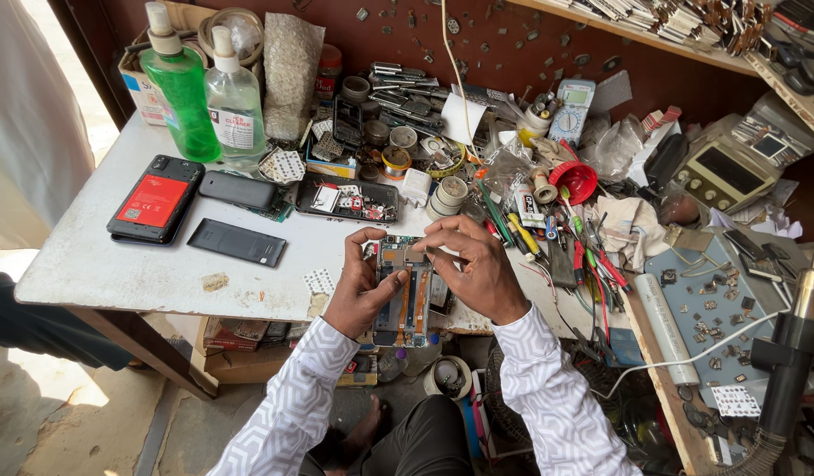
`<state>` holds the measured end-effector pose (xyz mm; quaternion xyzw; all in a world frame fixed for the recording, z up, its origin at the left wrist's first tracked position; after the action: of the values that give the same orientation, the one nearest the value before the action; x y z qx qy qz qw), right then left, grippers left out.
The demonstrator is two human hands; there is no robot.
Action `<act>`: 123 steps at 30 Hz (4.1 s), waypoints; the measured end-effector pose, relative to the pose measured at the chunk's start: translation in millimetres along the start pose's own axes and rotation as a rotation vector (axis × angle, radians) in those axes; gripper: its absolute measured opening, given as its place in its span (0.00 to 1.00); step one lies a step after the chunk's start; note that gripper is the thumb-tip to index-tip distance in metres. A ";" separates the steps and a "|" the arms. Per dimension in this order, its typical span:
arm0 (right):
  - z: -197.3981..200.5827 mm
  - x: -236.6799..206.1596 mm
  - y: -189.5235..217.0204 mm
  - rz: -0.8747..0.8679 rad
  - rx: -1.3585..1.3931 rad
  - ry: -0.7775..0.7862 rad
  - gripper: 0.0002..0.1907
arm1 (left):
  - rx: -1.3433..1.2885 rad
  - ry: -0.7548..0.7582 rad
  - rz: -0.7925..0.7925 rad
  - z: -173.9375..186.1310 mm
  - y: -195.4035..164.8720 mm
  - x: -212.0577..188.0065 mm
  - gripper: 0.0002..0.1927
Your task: The person sits at a cluttered repair workbench and handles several smartphones. They pick up a phone, pry open its back cover by hand, remove the back panel, and use a small hand tool to work on the exposed internal board and components, at one point holding a small round part up to view.
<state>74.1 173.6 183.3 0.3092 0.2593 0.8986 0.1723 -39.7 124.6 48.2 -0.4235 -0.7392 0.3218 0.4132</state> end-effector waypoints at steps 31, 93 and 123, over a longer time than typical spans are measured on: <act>-2.8 -1.3 -14.1 -0.036 0.088 0.082 0.16 | -0.038 0.035 0.034 -3.0 2.4 0.2 0.29; -6.9 -94.5 -128.2 -0.243 0.535 -0.542 0.11 | 0.014 -0.428 -0.030 57.5 -13.3 -1.9 0.43; -5.3 -94.3 -130.1 -0.197 0.603 -0.503 0.11 | 1.304 -0.287 0.220 95.8 -57.2 19.0 0.55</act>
<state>160.8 232.3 61.3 0.5296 0.4893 0.6578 0.2175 -150.6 104.6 58.6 -0.1134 -0.3938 0.7953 0.4467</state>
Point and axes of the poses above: each hand's wrist, its own x-axis towards the middle knuckle, its own z-axis out of the back of the hand, y = z × x, the point moved 10 cm from there along x, towards the middle knuckle
